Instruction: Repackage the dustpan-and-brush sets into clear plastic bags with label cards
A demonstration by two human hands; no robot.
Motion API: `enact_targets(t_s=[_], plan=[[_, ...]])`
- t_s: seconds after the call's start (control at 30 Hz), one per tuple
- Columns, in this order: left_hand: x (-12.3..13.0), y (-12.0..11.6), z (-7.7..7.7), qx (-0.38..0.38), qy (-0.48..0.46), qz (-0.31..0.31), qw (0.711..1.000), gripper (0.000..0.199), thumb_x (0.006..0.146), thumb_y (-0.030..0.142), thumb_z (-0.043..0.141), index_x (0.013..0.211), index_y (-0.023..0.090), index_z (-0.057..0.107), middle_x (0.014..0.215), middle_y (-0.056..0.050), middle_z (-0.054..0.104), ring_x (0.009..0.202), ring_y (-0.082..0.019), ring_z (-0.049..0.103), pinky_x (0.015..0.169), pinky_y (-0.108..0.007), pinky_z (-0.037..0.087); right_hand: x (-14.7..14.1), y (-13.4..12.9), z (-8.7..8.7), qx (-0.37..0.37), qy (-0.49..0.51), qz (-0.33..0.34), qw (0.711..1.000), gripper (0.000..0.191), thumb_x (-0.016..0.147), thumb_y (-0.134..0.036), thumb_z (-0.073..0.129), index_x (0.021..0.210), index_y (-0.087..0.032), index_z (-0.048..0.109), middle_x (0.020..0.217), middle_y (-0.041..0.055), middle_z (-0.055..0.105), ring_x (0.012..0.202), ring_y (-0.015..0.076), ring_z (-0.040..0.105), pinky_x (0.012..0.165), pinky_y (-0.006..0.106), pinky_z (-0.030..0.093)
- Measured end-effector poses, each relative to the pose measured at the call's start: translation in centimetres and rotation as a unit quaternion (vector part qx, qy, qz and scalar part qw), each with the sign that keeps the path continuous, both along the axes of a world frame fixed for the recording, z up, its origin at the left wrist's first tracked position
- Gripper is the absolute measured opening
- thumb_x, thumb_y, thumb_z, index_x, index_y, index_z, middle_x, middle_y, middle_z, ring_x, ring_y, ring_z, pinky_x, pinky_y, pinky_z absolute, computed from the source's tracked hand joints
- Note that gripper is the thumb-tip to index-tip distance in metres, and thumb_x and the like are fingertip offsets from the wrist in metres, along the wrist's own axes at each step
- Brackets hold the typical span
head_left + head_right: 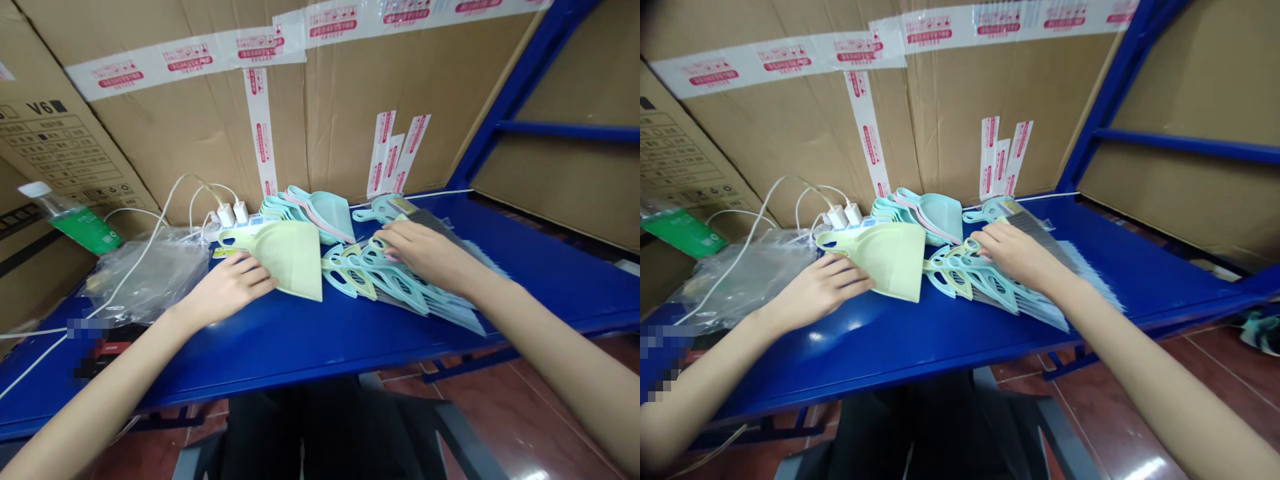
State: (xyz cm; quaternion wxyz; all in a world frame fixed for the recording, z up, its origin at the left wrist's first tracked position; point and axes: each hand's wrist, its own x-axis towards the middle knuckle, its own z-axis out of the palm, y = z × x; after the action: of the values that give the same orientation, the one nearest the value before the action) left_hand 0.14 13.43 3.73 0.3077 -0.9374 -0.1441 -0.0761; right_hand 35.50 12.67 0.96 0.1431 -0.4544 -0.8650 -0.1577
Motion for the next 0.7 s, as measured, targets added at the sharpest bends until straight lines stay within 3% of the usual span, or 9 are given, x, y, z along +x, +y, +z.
enact_targets(t_s=[0.2, 0.4, 0.7], plan=[[-2.4, -1.6, -1.6, -0.056, -0.023, -0.006, 0.998, 0.030, 0.094, 0.009, 0.043, 0.101, 0.018, 0.071, 0.091, -0.004, 0.074, 0.082, -0.020, 0.061, 0.081, -0.035, 0.044, -3.5, 0.5, 0.0, 0.062, -0.071, 0.073, 0.993, 0.035, 0.100, -0.021, 0.032, 0.103, -0.016, 0.066, 0.084, 0.0112, 0.065, 0.079, 0.0241, 0.059, 0.072, 0.034, 0.045], [-3.1, -2.0, -2.9, -0.147, -0.025, 0.038, 0.988, 0.026, 0.095, 0.010, 0.045, 0.102, 0.018, 0.069, 0.092, -0.003, 0.074, 0.081, -0.019, 0.063, 0.077, -0.032, 0.046, -7.2, 1.3, -0.8, 0.106, -0.087, 0.136, 0.981, 0.031, 0.101, -0.025, 0.038, 0.100, -0.011, 0.066, 0.081, 0.0091, 0.063, 0.079, 0.0229, 0.057, 0.073, 0.032, 0.042], [-2.9, -2.5, -2.9, -0.248, -0.044, 0.020, 0.968, 0.031, 0.095, 0.009, 0.042, 0.106, 0.021, 0.068, 0.095, -0.003, 0.073, 0.084, -0.019, 0.062, 0.079, -0.032, 0.048, -14.7, 0.7, 0.4, -0.031, -0.077, 0.101, 0.991, 0.029, 0.100, -0.030, 0.046, 0.106, -0.010, 0.067, 0.092, 0.0131, 0.068, 0.091, 0.0242, 0.059, 0.076, 0.034, 0.041]])
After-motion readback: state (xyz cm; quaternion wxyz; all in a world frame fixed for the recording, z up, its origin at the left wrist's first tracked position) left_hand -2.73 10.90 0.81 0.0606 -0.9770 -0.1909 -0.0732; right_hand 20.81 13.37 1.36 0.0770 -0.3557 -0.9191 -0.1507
